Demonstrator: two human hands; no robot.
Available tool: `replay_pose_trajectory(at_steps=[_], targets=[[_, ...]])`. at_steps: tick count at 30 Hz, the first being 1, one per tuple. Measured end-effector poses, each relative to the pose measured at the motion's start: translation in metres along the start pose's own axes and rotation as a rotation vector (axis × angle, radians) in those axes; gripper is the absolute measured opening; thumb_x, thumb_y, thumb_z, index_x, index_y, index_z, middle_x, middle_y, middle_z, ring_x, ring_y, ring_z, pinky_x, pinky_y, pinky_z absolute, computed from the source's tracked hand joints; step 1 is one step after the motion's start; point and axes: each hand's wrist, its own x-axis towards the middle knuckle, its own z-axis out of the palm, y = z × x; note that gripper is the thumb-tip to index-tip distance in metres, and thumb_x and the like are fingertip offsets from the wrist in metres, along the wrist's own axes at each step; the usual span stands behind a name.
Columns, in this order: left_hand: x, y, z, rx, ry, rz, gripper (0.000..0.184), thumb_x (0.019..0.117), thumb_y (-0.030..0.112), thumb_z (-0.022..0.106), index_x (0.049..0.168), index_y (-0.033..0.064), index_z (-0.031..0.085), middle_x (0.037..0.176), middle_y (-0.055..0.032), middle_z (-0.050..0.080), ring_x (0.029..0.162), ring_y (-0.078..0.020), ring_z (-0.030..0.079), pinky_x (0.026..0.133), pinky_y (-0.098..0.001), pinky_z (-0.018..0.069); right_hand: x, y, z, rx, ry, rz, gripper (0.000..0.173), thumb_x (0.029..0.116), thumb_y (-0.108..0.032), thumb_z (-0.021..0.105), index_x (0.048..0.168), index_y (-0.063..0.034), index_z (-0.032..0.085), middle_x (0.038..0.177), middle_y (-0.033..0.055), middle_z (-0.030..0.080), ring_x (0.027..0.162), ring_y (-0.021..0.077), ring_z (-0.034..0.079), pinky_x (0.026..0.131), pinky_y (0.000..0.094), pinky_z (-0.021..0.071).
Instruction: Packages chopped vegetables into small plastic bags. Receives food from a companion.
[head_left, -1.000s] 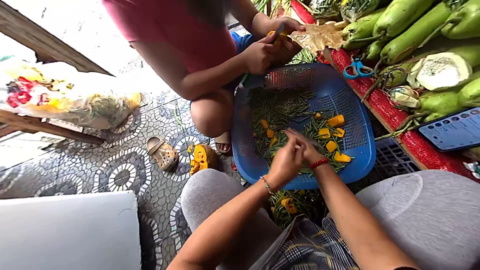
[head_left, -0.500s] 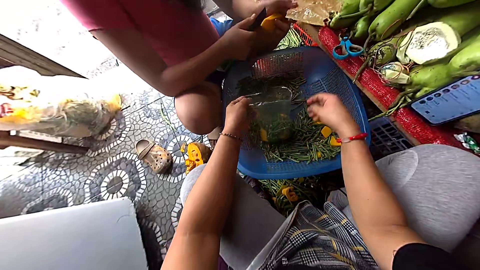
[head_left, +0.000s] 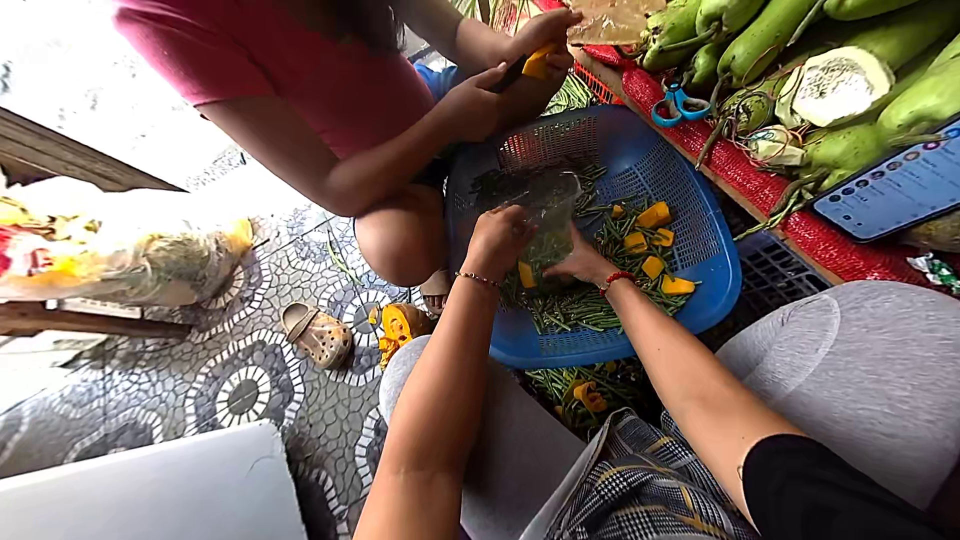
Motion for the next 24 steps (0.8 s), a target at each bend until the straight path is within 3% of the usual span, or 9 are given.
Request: replay_pose_trajectory(at_steps=[2,4,8,11,15,18,20,22,24], targets=[[0.000,0.001,-0.005,0.010,0.008,0.027,0.009,0.0985,0.000,0.050,0.103,0.0034,0.057,0.083,-0.0056,0.058,0.068,-0.0138,0.061,0.070,-0.0305,0.0585,-0.002,0.001,0.000,-0.004,0.042,-0.005,0.120,0.0607,-0.015,0.100,0.156,-0.0010,0.029,0.144,0.0268,0.054,0.133,0.0364,0.055,0.111,0.0530,0.0471],[0.000,0.006,-0.011,-0.005,0.003,0.046,0.008,0.0990,0.001,0.050,0.099,0.0048,0.057,0.081,-0.0046,0.059,0.068,-0.0135,0.061,0.070,-0.0304,0.0584,-0.015,0.001,0.001,-0.061,0.111,-0.044,0.093,0.0664,-0.019,0.098,0.143,0.0008,0.050,0.133,0.0264,0.061,0.122,0.0393,0.061,0.103,0.0580,0.0507],[-0.002,0.006,-0.018,0.137,-0.057,0.020,0.014,0.1032,0.008,0.050,0.091,0.0097,0.058,0.071,0.0019,0.054,0.062,-0.0098,0.056,0.066,-0.0285,0.0553,-0.045,-0.016,-0.005,-0.045,0.050,0.031,0.092,0.0741,-0.018,0.094,0.149,0.0014,0.043,0.144,0.0261,0.052,0.132,0.0365,0.054,0.111,0.0517,0.0451],[-0.002,0.000,-0.016,0.335,-0.082,0.038,0.015,0.1033,0.013,0.058,0.109,0.0026,0.067,0.073,0.0002,0.058,0.057,-0.0075,0.053,0.057,-0.0243,0.0499,-0.050,-0.026,-0.011,-0.041,-0.006,0.060,0.099,0.0779,-0.012,0.091,0.157,-0.0009,0.032,0.148,0.0266,0.051,0.134,0.0380,0.053,0.113,0.0528,0.0427],[-0.023,0.004,-0.007,0.595,-0.028,0.194,0.019,0.1035,0.024,0.063,0.104,0.0062,0.070,0.071,0.0019,0.057,0.053,-0.0042,0.046,0.052,-0.0210,0.0421,-0.050,-0.026,-0.019,-0.109,-0.096,0.007,0.065,0.0811,-0.008,0.087,0.138,0.0036,0.057,0.134,0.0259,0.062,0.125,0.0359,0.060,0.109,0.0527,0.0466],[-0.032,0.002,-0.006,0.598,-0.047,0.283,0.022,0.1052,0.027,0.060,0.096,0.0088,0.066,0.071,0.0017,0.060,0.054,-0.0045,0.053,0.053,-0.0215,0.0481,-0.056,-0.029,-0.045,-0.151,-0.250,0.022,0.056,0.0848,-0.012,0.084,0.134,0.0016,0.062,0.127,0.0224,0.066,0.119,0.0326,0.063,0.106,0.0523,0.0473],[-0.032,-0.002,-0.009,0.570,-0.036,0.279,0.022,0.1054,0.026,0.060,0.095,0.0081,0.065,0.072,0.0010,0.060,0.056,-0.0061,0.055,0.056,-0.0234,0.0508,-0.055,-0.012,-0.064,-0.179,-0.081,-0.007,0.044,0.0911,-0.013,0.077,0.131,-0.0011,0.066,0.128,0.0221,0.067,0.117,0.0372,0.064,0.102,0.0578,0.0498],[-0.031,-0.004,-0.011,0.576,-0.028,0.306,0.020,0.1057,0.024,0.060,0.095,0.0073,0.065,0.071,0.0018,0.058,0.055,-0.0054,0.052,0.055,-0.0226,0.0485,-0.049,0.001,-0.080,-0.301,0.264,0.039,0.033,0.0979,-0.006,0.062,0.130,0.0013,0.066,0.129,0.0292,0.064,0.116,0.0481,0.063,0.096,0.0668,0.0498],[-0.031,-0.006,-0.015,0.620,-0.028,0.361,0.020,0.1061,0.023,0.059,0.097,0.0068,0.065,0.072,0.0015,0.057,0.054,-0.0044,0.049,0.053,-0.0210,0.0443,-0.040,-0.004,-0.093,-0.439,0.428,0.247,0.034,0.1008,-0.005,0.054,0.131,0.0053,0.064,0.134,0.0329,0.059,0.127,0.0502,0.056,0.105,0.0670,0.0434]])
